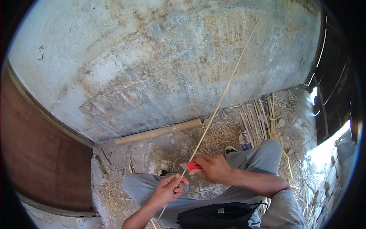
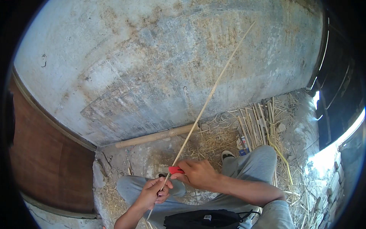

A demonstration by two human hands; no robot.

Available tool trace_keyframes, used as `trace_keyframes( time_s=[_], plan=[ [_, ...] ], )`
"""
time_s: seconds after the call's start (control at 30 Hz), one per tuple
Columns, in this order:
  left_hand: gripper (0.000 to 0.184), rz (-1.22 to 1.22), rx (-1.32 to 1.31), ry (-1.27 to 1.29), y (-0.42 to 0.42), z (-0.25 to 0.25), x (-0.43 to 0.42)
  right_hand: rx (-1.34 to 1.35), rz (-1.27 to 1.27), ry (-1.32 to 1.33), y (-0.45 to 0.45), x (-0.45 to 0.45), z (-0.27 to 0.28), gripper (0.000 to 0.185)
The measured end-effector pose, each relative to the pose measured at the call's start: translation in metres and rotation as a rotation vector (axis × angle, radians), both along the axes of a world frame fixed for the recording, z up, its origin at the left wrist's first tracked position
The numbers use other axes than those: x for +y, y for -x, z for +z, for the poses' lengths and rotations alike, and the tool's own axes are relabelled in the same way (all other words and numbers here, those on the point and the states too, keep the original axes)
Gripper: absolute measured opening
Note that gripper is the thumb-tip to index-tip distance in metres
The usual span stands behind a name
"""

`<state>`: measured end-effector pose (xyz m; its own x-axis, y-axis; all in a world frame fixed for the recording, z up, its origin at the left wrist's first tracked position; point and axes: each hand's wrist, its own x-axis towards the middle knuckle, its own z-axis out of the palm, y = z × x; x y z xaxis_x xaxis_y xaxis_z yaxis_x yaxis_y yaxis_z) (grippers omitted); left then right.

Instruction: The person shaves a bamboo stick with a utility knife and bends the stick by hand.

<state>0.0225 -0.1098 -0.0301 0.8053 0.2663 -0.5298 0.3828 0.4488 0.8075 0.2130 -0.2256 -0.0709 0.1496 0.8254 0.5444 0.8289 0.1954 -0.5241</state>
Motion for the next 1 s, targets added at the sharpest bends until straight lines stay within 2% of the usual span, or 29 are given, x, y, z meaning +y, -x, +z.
trace_keyframes(
  time_s=[0.17, 0.27, 0.4, 0.47, 0.57, 0.8, 1.0],
  plan=[
    [0.044, 0.035, -0.010, -0.144, 0.008, -0.015, -0.006, 0.057, -0.180, -0.029, 0.021, -0.012, 0.004, 0.030],
    [0.044, 0.022, 0.010, -0.090, 0.020, -0.021, -0.006, 0.095, -0.180, 0.006, 0.024, -0.026, 0.010, 0.028],
    [0.043, 0.033, 0.073, -0.001, 0.037, -0.035, -0.010, 0.092, -0.142, 0.026, 0.025, -0.036, -0.016, 0.028],
    [0.040, 0.021, 0.125, 0.026, 0.045, -0.043, -0.014, 0.079, -0.166, 0.189, 0.037, -0.042, -0.022, 0.029],
    [0.037, 0.028, 0.182, 0.024, 0.057, -0.050, -0.019, 0.102, -0.161, 0.172, 0.053, -0.044, -0.039, 0.028],
    [0.036, 0.045, 0.202, -0.017, 0.071, -0.054, -0.026, 0.153, -0.223, 0.190, 0.041, -0.037, -0.039, 0.026],
    [0.036, 0.038, 0.184, 0.020, 0.066, -0.052, -0.029, 0.185, -0.151, 0.188, 0.058, -0.044, -0.037, 0.027]
  ],
)
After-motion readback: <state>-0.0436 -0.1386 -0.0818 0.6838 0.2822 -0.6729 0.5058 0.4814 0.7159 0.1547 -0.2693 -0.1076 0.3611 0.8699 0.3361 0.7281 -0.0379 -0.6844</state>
